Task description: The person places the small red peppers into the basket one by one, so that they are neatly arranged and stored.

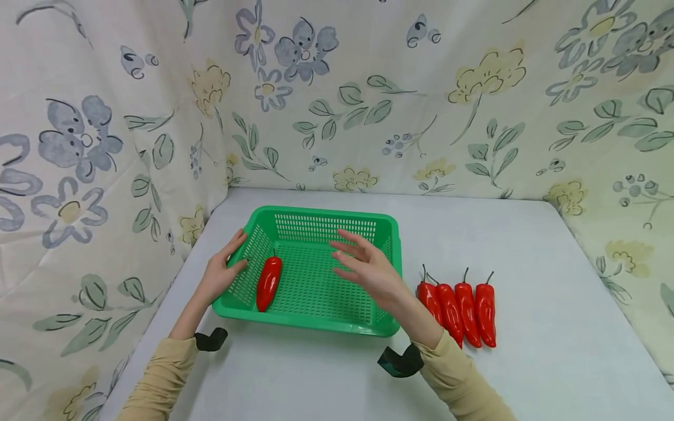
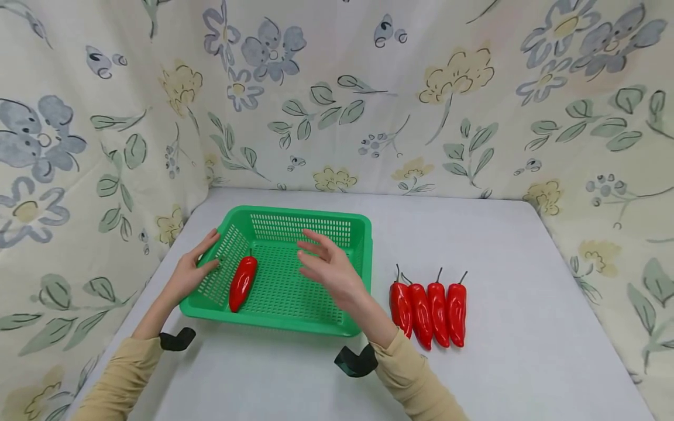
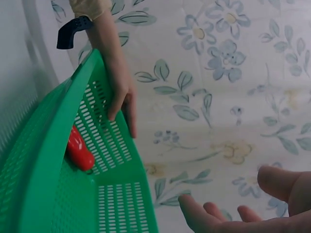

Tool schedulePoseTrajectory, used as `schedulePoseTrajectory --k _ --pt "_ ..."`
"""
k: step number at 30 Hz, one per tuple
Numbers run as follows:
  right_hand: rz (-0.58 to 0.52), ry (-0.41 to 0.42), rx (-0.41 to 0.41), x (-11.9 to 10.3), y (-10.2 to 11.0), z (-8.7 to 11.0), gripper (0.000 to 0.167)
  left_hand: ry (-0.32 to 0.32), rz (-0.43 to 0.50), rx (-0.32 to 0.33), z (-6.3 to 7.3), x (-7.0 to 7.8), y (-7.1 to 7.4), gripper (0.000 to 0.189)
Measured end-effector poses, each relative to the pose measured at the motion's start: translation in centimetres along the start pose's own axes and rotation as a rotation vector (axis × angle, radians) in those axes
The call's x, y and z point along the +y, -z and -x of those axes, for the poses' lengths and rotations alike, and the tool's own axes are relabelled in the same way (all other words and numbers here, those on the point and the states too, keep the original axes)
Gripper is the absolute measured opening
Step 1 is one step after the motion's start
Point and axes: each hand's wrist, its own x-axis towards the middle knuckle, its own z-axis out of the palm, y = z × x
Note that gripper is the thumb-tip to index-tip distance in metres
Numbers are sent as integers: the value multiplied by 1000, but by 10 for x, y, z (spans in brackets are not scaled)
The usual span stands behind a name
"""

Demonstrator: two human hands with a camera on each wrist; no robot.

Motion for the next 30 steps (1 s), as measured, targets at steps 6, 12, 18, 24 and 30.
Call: schedulePoseTrajectory --k 6,12,18,24,30 --pt "1 14 7 -4 11 6 55 -8 -12 6 2 7 0 57" --pt "-8 21 26 -8 22 12 57 -10 1 6 2 5 0 57" --pt "17 23 58 -9 38 20 59 -7 2 3 1 4 0 58" --pt "53 34 103 -10 53 29 61 -9 2 3 2 4 0 57" --pt "84 28 154 -12 66 38 63 -9 6 0 1 3 1 57"
